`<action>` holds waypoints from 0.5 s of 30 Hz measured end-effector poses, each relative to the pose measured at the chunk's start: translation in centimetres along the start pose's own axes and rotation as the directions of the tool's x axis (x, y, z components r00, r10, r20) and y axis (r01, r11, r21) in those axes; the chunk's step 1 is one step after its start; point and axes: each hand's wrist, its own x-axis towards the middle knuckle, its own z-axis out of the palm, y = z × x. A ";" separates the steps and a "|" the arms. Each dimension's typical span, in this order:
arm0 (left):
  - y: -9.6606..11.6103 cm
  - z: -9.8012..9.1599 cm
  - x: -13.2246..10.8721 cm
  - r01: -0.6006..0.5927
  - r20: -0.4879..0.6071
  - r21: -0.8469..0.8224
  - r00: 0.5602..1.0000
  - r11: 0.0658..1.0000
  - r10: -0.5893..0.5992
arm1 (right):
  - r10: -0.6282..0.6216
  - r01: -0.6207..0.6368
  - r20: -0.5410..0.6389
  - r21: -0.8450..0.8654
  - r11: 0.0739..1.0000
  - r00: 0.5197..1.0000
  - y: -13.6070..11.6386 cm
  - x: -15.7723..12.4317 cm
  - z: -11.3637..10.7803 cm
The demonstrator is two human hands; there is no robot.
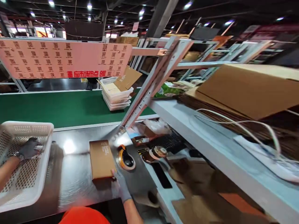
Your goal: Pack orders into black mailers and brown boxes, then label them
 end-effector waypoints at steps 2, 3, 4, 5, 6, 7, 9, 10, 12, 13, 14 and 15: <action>-0.8 -0.2 -0.1 0.064 0.015 0.032 0.998 0.997 -0.064 | 0.029 -0.030 0.044 0.029 0.999 0.999 -1.1 0.8 -0.5; -0.9 -0.5 -0.5 0.125 -0.002 0.013 0.992 0.992 -0.125 | 0.042 -0.043 0.060 0.021 0.999 0.997 -1.8 1.3 -0.8; -0.7 -1.0 -1.1 0.185 -0.031 -0.033 0.982 0.982 -0.186 | 0.041 -0.040 0.080 -0.005 0.999 0.996 -2.5 1.8 -1.0; -0.2 -1.6 -1.9 0.226 -0.072 -0.108 0.970 0.968 -0.234 | 0.033 -0.030 0.095 -0.035 0.999 0.995 -3.4 2.3 -1.2; 0.7 -2.0 -2.9 0.229 -0.120 -0.204 0.959 0.952 -0.256 | 0.023 -0.016 0.102 -0.064 0.998 0.994 -4.3 2.8 -1.2; 1.9 -2.4 -4.0 0.188 -0.176 -0.309 0.952 0.932 -0.251 | 0.006 0.003 0.097 -0.089 0.996 0.995 -5.3 3.3 -1.1; 5.4 -2.2 -6.6 0.040 -0.289 -0.499 0.934 0.866 -0.209 | -0.051 0.055 0.033 -0.131 0.990 0.998 -7.1 4.0 -0.5; 7.6 -1.6 -8.0 -0.039 -0.330 -0.574 0.925 0.818 -0.187 | -0.089 0.087 -0.008 -0.140 0.986 0.996 -7.8 3.9 0.1; 12.6 0.8 -10.3 -0.121 -0.324 -0.729 0.928 0.673 -0.184 | -0.175 0.171 -0.033 -0.107 0.980 0.984 -8.6 2.8 2.1; 15.2 2.3 -11.2 -0.121 -0.267 -0.811 0.947 0.572 -0.177 | -0.214 0.214 -0.002 -0.064 0.975 0.977 -8.7 1.7 3.3; 17.8 4.1 -11.9 -0.089 -0.193 -0.863 0.968 0.496 -0.161 | -0.241 0.241 0.071 -0.002 0.970 0.968 -8.6 0.3 4.5; 20.3 5.9 -12.4 -0.049 -0.110 -0.905 0.986 0.422 -0.122 | -0.245 0.240 0.160 0.051 0.969 0.956 -8.3 -1.2 5.8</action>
